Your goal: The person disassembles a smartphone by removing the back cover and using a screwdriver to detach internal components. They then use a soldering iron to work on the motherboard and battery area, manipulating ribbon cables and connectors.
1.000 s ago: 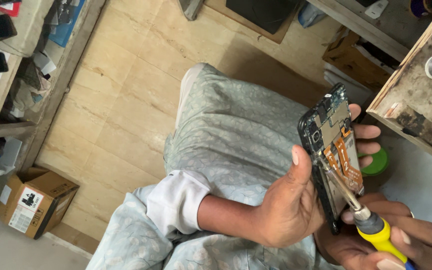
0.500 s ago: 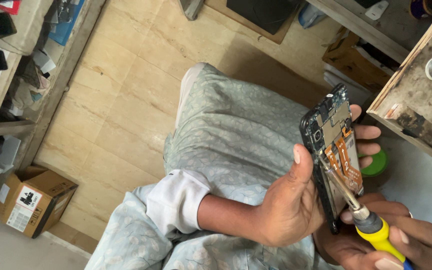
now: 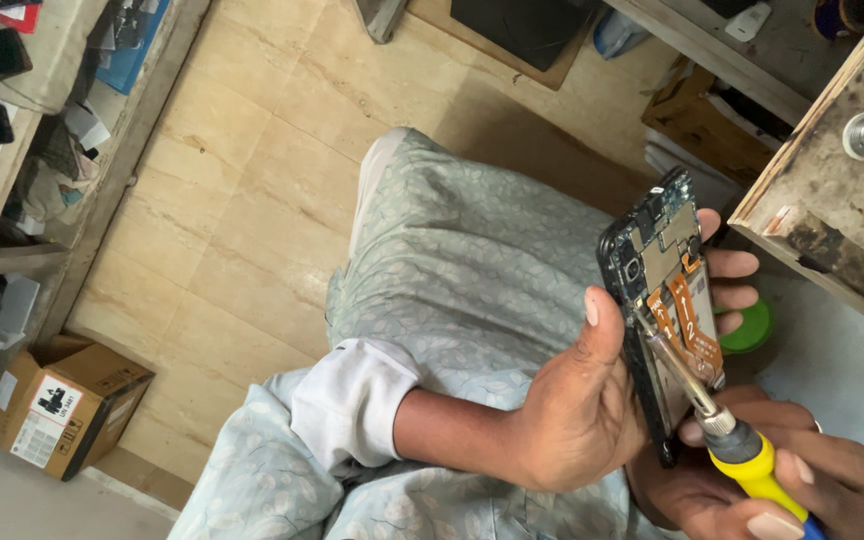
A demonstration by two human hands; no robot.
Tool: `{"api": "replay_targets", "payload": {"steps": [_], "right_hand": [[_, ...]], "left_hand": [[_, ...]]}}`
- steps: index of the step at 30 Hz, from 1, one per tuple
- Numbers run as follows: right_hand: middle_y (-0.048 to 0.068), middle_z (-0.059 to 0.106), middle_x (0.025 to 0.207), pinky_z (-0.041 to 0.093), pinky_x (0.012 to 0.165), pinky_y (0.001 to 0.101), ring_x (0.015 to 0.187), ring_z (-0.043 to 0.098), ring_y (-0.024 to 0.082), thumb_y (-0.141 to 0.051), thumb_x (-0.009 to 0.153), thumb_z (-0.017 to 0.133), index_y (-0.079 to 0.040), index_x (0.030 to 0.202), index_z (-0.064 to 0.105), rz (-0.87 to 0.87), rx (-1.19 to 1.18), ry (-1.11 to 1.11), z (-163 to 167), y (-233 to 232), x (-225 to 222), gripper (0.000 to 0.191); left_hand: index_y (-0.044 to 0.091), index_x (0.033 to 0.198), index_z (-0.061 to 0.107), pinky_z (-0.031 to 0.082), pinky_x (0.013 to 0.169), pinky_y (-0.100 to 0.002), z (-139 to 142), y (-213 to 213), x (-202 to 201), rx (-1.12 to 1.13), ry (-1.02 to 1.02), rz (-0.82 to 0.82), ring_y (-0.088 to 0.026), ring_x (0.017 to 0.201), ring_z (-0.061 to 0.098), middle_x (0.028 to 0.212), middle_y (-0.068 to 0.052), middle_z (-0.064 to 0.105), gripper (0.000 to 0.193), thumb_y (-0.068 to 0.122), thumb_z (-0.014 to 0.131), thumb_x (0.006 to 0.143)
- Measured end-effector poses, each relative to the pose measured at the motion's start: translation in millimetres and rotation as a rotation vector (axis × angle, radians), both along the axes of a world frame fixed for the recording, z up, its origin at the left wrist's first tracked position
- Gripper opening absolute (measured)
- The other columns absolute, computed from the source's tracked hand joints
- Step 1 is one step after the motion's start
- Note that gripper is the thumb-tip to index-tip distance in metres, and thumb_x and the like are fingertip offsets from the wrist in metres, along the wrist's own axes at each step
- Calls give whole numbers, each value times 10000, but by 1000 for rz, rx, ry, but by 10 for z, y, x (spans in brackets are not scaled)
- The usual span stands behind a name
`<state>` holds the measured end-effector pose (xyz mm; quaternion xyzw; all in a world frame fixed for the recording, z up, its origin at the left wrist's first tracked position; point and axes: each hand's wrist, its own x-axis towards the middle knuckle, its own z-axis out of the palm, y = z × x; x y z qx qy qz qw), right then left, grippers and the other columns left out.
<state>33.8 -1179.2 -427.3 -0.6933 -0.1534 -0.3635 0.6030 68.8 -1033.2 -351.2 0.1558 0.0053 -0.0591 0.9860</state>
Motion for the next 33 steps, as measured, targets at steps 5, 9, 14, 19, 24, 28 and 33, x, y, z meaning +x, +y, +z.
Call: {"api": "replay_targets", "payload": {"steps": [5, 9, 14, 19, 24, 28, 33], "right_hand": [[123, 439, 984, 518, 549, 378, 535, 492, 209, -349, 1147, 481, -12, 1212, 375, -24, -33, 37, 74, 73, -34, 359], [141, 436, 994, 528, 538, 376, 536, 503, 220, -315, 1131, 495, 1, 1191, 344, -20, -68, 27, -1, -42, -39, 356], [167, 448, 991, 530, 494, 359, 516, 505, 249, -331, 1109, 485, 15, 1164, 353, -44, 152, -30, -168, -56, 2, 374], [139, 417, 1033, 495, 520, 385, 529, 482, 245, -346, 1115, 469, 2, 1171, 351, -21, 48, -7, -60, -7, -14, 372], [114, 431, 1028, 492, 515, 381, 542, 482, 228, -361, 1119, 471, -5, 1180, 367, -10, 78, -12, 18, 42, -6, 376], [115, 428, 1032, 481, 512, 378, 539, 468, 231, -357, 1120, 473, -7, 1167, 377, -14, 102, -30, -25, 106, 10, 366], [110, 412, 1021, 473, 510, 381, 532, 468, 234, -330, 1106, 504, -13, 1141, 362, -36, 155, -43, -9, 165, 25, 349]], "left_hand": [[-13, 1662, 179, 313, 1258, -364, -8, 8, -4, -39, 1, -7, -192, 1357, 404, 1500, -138, 385, 832, 631, 294, 1148], [-12, 1656, 174, 313, 1280, -387, -8, 8, -2, -16, 2, -12, -201, 1389, 404, 1515, -145, 382, 838, 635, 287, 1134], [3, 1690, 175, 312, 1281, -388, -4, 7, 1, -11, 3, -15, -197, 1389, 401, 1514, -139, 381, 844, 632, 269, 1134], [10, 1665, 182, 311, 1245, -362, -22, 7, -14, -39, 10, -17, -183, 1359, 404, 1490, -115, 386, 804, 622, 263, 1150], [7, 1665, 191, 314, 1250, -366, -40, -18, -16, -50, 12, 5, -187, 1347, 410, 1485, -118, 394, 792, 613, 270, 1161], [8, 1665, 192, 316, 1260, -367, -45, -16, -24, -52, 12, 6, -188, 1349, 411, 1484, -120, 393, 785, 608, 259, 1164], [4, 1662, 194, 315, 1263, -367, -50, -14, -19, -36, 14, 2, -192, 1360, 407, 1487, -121, 390, 782, 604, 234, 1163]]}}
